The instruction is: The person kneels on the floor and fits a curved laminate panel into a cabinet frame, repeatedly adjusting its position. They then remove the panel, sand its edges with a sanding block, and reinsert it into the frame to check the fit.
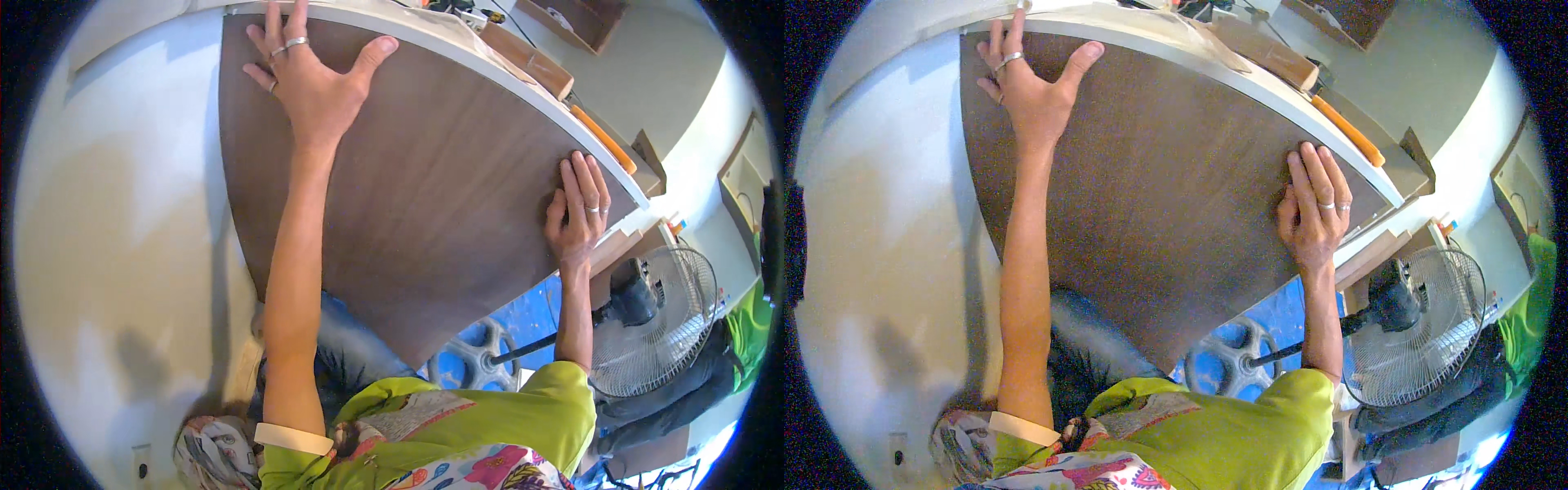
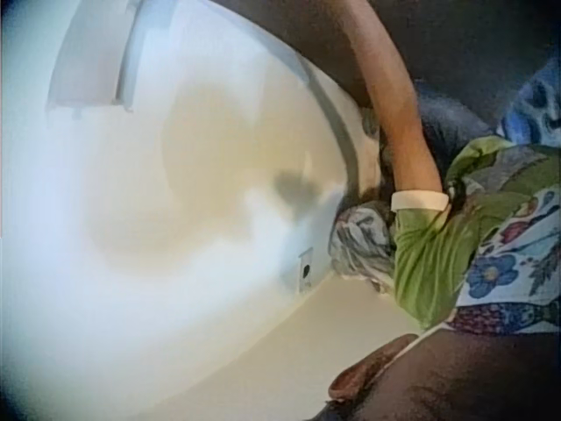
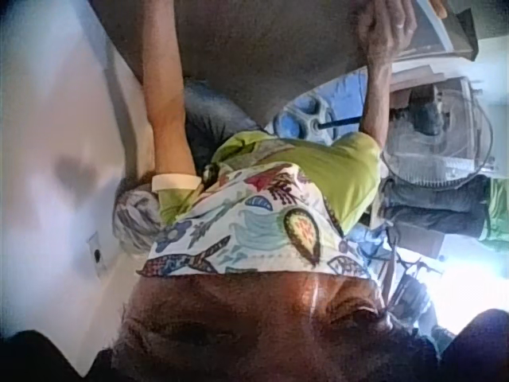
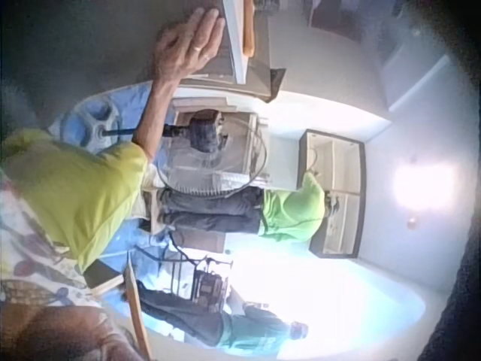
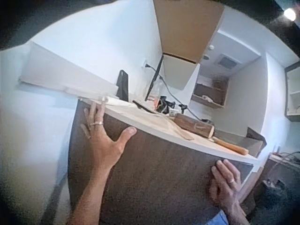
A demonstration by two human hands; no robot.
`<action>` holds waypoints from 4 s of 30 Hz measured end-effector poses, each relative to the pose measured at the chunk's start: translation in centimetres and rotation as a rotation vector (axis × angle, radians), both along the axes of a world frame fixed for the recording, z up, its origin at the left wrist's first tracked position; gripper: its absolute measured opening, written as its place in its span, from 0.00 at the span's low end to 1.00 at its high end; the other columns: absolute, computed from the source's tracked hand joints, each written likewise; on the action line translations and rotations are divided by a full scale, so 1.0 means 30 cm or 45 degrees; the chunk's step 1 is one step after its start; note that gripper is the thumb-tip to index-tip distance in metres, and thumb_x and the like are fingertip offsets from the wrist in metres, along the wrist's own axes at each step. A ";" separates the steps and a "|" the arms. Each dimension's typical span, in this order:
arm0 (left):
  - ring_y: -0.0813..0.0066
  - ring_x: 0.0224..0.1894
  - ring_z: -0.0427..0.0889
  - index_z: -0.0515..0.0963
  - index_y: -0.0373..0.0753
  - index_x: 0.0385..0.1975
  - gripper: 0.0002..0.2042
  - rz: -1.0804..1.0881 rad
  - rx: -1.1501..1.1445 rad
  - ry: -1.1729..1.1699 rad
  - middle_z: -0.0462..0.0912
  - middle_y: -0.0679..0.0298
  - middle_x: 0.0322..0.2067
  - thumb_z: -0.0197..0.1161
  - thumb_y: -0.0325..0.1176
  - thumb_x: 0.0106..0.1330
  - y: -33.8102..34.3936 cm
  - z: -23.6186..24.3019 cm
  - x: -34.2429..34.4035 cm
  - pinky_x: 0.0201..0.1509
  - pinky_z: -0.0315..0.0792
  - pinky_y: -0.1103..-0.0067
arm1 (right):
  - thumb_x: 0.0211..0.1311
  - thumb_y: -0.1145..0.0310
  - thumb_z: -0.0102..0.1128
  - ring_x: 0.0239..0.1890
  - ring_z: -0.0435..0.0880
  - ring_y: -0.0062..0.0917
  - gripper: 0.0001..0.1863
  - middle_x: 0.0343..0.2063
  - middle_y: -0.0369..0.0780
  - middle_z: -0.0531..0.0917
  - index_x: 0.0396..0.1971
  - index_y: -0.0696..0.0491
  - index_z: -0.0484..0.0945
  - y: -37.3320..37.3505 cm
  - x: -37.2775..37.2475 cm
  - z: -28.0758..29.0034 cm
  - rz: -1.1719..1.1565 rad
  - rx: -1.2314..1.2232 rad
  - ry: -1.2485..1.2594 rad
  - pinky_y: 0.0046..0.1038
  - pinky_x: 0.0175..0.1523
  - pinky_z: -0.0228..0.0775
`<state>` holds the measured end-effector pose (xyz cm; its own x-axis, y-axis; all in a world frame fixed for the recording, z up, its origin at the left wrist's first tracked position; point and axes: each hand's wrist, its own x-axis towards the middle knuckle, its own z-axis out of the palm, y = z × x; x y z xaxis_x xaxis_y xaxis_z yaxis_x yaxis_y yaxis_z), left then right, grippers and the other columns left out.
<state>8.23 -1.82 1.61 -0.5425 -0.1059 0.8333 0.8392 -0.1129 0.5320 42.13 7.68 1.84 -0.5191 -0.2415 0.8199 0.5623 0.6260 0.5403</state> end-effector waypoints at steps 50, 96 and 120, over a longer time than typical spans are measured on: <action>0.33 0.77 0.38 0.48 0.47 0.78 0.57 -0.020 -0.001 0.031 0.46 0.48 0.77 0.71 0.67 0.53 -0.025 -0.005 -0.016 0.74 0.28 0.36 | 0.64 0.61 0.67 0.45 0.79 0.36 0.10 0.33 0.40 0.81 0.35 0.53 0.83 -0.186 -0.382 0.268 0.140 -0.425 -0.193 0.40 0.53 0.65; 0.47 0.72 0.62 0.70 0.35 0.65 0.27 0.122 0.043 -0.838 0.62 0.44 0.70 0.65 0.40 0.69 -0.138 -1.351 0.125 0.74 0.59 0.64 | 0.64 0.61 0.69 0.34 0.84 0.32 0.13 0.31 0.43 0.85 0.34 0.57 0.85 -0.137 -0.392 0.267 0.409 -0.622 -0.140 0.33 0.43 0.74; 0.46 0.65 0.72 0.68 0.28 0.66 0.39 -0.300 0.114 -1.512 0.74 0.39 0.61 0.64 0.55 0.65 0.220 -2.460 0.040 0.71 0.65 0.61 | 0.72 0.52 0.61 0.52 0.84 0.33 0.22 0.49 0.45 0.87 0.50 0.57 0.85 0.055 -0.404 0.337 0.098 -0.539 -0.247 0.32 0.59 0.73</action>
